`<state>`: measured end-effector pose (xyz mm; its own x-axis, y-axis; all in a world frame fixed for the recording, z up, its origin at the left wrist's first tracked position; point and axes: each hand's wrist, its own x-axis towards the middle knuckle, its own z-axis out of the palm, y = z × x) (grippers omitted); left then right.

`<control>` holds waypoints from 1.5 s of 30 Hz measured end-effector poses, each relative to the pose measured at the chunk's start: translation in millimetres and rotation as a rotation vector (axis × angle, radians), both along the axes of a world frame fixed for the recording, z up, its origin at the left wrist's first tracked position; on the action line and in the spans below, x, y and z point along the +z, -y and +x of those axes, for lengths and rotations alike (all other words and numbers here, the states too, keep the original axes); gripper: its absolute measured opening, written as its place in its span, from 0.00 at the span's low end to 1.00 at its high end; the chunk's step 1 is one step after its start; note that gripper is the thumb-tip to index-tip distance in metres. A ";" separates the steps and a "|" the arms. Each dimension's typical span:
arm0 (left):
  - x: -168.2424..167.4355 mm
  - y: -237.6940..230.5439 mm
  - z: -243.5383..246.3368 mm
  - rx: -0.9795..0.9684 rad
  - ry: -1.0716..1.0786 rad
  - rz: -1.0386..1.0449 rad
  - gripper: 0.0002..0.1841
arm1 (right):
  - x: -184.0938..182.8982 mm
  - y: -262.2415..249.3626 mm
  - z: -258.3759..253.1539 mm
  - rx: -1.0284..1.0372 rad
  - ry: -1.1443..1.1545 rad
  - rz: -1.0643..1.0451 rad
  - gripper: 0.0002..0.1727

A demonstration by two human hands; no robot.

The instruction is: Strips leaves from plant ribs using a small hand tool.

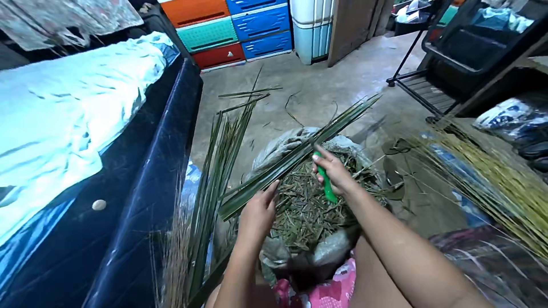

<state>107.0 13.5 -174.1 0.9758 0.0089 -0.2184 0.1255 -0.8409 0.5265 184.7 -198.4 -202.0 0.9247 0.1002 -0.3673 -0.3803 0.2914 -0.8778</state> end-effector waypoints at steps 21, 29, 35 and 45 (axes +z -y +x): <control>39.7 29.0 -70.7 0.170 -0.027 -0.360 0.19 | 44.7 2.8 -84.4 0.576 0.145 0.002 0.32; 36.7 1.7 -91.3 0.097 -0.085 -0.261 0.18 | 44.3 22.9 -38.7 0.147 0.095 0.062 0.29; 21.7 -10.3 -88.6 0.176 -0.060 -0.037 0.22 | 42.2 12.7 -47.4 0.183 0.174 -0.029 0.33; 30.4 6.5 -39.1 0.068 -0.095 0.018 0.21 | 28.9 -40.8 -88.7 0.609 0.024 0.042 0.36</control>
<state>67.9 7.0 -143.7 0.9477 0.0790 -0.3094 0.2312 -0.8379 0.4944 96.0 -157.6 -173.0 0.7048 0.6271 -0.3317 -0.4699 0.0623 -0.8805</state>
